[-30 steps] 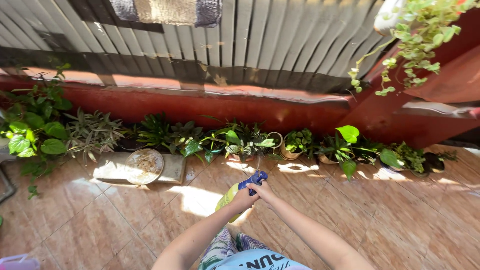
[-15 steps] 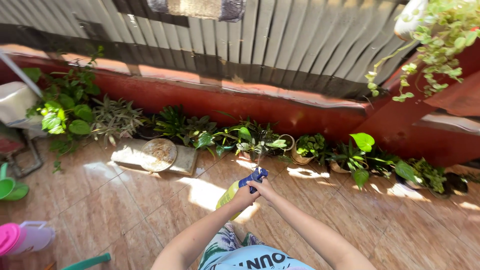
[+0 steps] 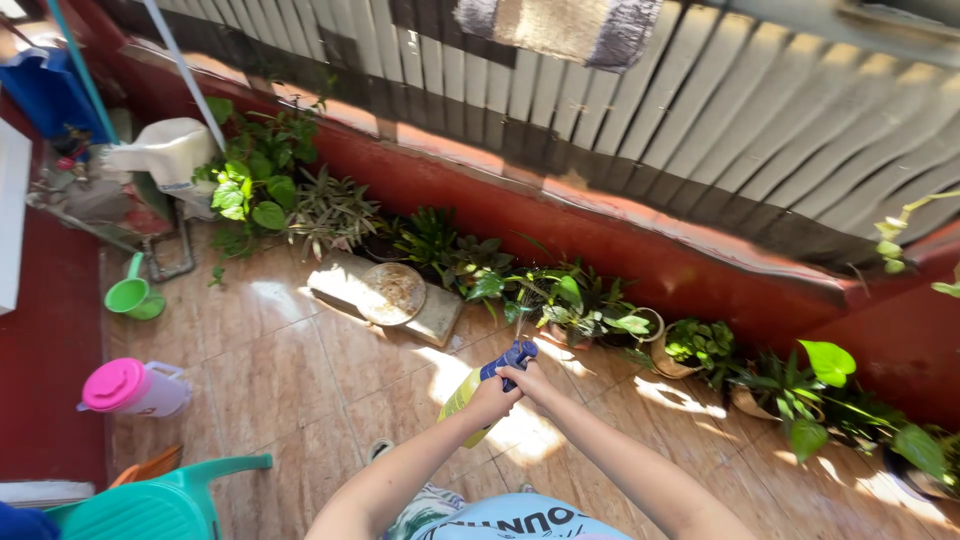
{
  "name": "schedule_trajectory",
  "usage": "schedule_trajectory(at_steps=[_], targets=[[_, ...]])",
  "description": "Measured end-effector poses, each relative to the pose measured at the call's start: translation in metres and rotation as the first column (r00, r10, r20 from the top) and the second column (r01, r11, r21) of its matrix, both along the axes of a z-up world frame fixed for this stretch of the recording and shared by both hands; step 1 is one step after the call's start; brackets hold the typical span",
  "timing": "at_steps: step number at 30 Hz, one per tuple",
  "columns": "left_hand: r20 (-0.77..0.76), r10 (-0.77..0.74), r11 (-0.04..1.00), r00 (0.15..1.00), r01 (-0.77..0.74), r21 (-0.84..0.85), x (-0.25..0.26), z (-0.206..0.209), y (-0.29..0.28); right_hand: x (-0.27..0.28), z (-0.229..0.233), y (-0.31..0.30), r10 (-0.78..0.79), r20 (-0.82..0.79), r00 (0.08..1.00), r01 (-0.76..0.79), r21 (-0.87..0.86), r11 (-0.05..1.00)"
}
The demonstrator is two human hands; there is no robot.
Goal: Watering a row of potted plants using a spray bottle
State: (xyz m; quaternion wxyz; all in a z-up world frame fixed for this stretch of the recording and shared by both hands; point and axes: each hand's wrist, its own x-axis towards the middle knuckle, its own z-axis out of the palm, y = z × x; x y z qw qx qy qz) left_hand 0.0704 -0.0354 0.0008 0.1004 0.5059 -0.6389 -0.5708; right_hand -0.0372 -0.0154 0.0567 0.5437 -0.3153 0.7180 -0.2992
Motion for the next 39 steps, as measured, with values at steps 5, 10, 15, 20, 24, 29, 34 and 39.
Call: schedule_trajectory(at_steps=[5,10,15,20,24,29,34,39], targets=[[0.002,0.033,0.999,0.999,-0.033,-0.011,0.071,-0.008,-0.048,0.065,-0.014,-0.053,0.003,0.046,0.999,0.0,-0.061,0.998],[0.04,0.104,0.994,0.994,-0.102,-0.046,0.144,-0.004,-0.087,0.145,0.001,-0.098,0.077,0.068,0.995,-0.075,-0.029,0.997],[0.046,0.151,0.988,0.987,-0.15,-0.029,0.217,-0.016,-0.129,0.208,-0.013,-0.147,0.15,0.021,0.988,-0.149,-0.043,0.988],[0.095,0.187,0.982,0.978,-0.183,-0.05,0.265,-0.008,-0.156,0.254,-0.042,-0.187,0.209,-0.012,0.978,-0.21,-0.049,0.977],[0.095,0.201,0.978,0.975,-0.195,-0.074,0.29,-0.007,-0.167,0.281,-0.029,-0.194,0.197,0.007,0.98,-0.196,-0.084,0.977],[0.071,0.246,0.968,0.967,-0.242,-0.058,0.307,-0.019,-0.17,0.296,-0.026,-0.198,0.215,0.007,0.977,-0.213,-0.094,0.972],[0.058,0.275,0.96,0.96,-0.27,-0.078,0.315,-0.02,-0.173,0.305,-0.023,-0.202,0.266,-0.043,0.963,-0.268,-0.068,0.961],[0.08,0.266,0.964,0.961,-0.262,-0.051,0.326,0.016,-0.169,0.316,-0.028,-0.209,0.242,-0.033,0.97,-0.244,-0.074,0.967]])
